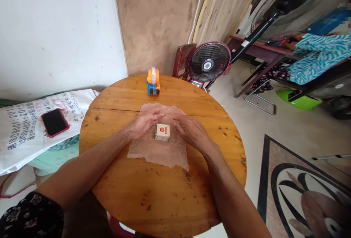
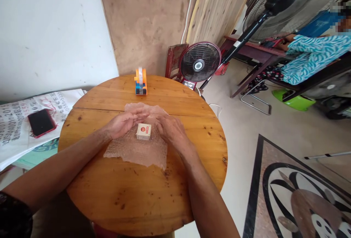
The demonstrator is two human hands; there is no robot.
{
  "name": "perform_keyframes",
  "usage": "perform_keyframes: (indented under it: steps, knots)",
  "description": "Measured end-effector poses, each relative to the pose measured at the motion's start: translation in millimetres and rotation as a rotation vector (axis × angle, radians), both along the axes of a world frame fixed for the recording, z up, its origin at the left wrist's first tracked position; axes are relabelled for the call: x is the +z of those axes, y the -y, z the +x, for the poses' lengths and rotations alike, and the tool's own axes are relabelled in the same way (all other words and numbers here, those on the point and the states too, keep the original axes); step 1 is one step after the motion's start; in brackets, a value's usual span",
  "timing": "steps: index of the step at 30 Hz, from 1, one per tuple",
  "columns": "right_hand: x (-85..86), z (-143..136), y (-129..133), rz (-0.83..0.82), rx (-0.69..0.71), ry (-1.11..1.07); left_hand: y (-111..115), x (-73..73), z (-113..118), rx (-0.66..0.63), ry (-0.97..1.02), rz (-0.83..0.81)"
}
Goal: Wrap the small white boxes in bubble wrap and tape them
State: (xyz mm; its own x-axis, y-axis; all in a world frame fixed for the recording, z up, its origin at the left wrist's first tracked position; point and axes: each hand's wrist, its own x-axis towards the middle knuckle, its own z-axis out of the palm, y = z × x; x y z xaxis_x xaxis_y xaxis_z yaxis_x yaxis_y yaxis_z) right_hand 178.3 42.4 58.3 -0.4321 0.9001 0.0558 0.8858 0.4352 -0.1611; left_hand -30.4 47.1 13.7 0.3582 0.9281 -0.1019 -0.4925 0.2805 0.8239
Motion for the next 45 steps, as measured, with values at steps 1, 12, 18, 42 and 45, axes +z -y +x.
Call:
perform_keyframes:
  steps: [1,12,18,42,45]
  knots:
    - [1.3,0.9,1.5,-0.014,-0.018,-0.02,0.2,-0.4,-0.2,-0.032,0.005,0.004]
    - [2.3,-0.6,12.0,-0.24,0.299,-0.371,0.6,-2.9,3.5,-0.09,0.026,-0.025]
    - [-8.9,-1.7,6.8,-0.233,0.33,-0.346,0.9,-4.6,3.0,-0.106,0.034,-0.017]
    - [9.9,102.2,26.1,0.017,-0.354,-0.047,24.9,-0.2,11.3,-0.116,-0.837,0.721]
    - [18.5,80.7,47.6,0.147,-0.248,-0.182,23.7,-1.9,12.6,-0.115,-0.753,0.697]
